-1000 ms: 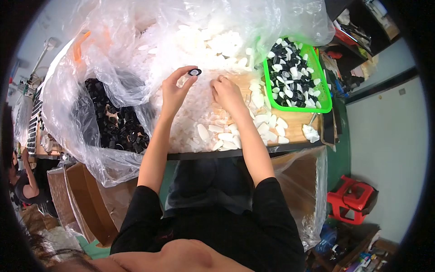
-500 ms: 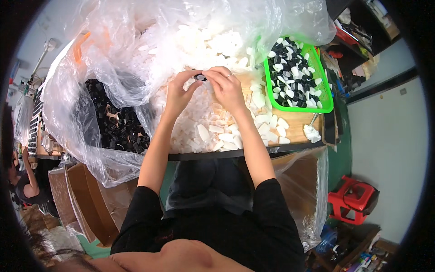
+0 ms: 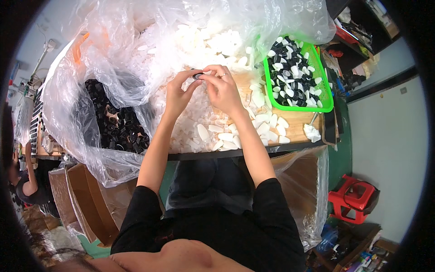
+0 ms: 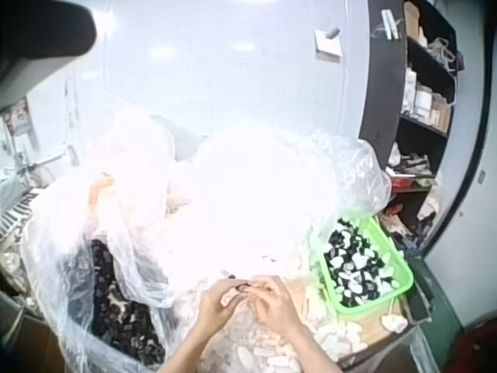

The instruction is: Assembling small white foam inserts into black plastic cylindrical components at a workbench.

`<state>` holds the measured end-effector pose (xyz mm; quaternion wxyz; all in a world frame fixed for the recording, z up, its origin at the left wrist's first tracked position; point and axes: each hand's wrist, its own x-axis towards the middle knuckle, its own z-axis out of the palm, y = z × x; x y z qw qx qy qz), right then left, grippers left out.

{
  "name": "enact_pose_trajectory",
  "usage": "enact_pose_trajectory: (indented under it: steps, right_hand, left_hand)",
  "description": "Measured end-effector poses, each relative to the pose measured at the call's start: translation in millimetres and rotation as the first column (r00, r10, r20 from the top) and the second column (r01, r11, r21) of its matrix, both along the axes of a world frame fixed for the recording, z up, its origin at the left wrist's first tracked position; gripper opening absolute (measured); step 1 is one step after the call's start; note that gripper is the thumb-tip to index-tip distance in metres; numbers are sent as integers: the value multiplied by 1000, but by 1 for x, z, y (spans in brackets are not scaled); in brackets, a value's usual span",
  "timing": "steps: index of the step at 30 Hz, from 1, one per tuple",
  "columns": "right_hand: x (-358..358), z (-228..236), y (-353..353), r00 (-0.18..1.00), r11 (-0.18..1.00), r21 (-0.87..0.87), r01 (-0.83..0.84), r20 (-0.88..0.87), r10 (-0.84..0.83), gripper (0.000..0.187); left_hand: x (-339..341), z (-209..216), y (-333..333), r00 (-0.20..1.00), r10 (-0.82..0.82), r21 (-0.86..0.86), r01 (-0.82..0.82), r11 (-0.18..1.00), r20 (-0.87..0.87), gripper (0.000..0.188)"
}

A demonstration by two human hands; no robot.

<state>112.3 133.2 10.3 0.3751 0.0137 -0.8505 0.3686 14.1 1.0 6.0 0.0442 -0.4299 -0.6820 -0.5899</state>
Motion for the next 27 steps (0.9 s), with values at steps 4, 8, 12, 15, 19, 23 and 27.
enact_pose_trajectory:
  steps: [4,8,12,15,19,23,27]
  right_hand:
    - [2,4,11,988,958,-267,-105,82,132,16]
    - [11,1,34,982,882,-469,-49,141,129,9]
    - [20,-2,49,871,967,-253,7,476,119,5]
    - [22,-6,46,784,957,-235,-171,555,277,9]
    - [19,-15,41,707,964,-45,-263,671,224,12]
    - [13,-19,39,869,987,116,-108,493,37,10]
    - [9,6,18,971,973,-227,50,237,5,10]
  left_hand:
    - [-4,-4,3,998,35,40,-33,999,-54,26]
    - [-8,-1,2,962,167,66,-156,986,-218,25]
    - [-10,-4,0,971,194,26,-192,981,-138,24]
    - [-10,-6,0,985,170,-33,-171,985,-31,26]
    - [-11,-12,2,985,163,-20,-162,987,65,27]
    - [-10,-14,2,948,49,-1,-52,999,314,24]
    - [-6,-9,0,902,30,-89,9,996,430,26]
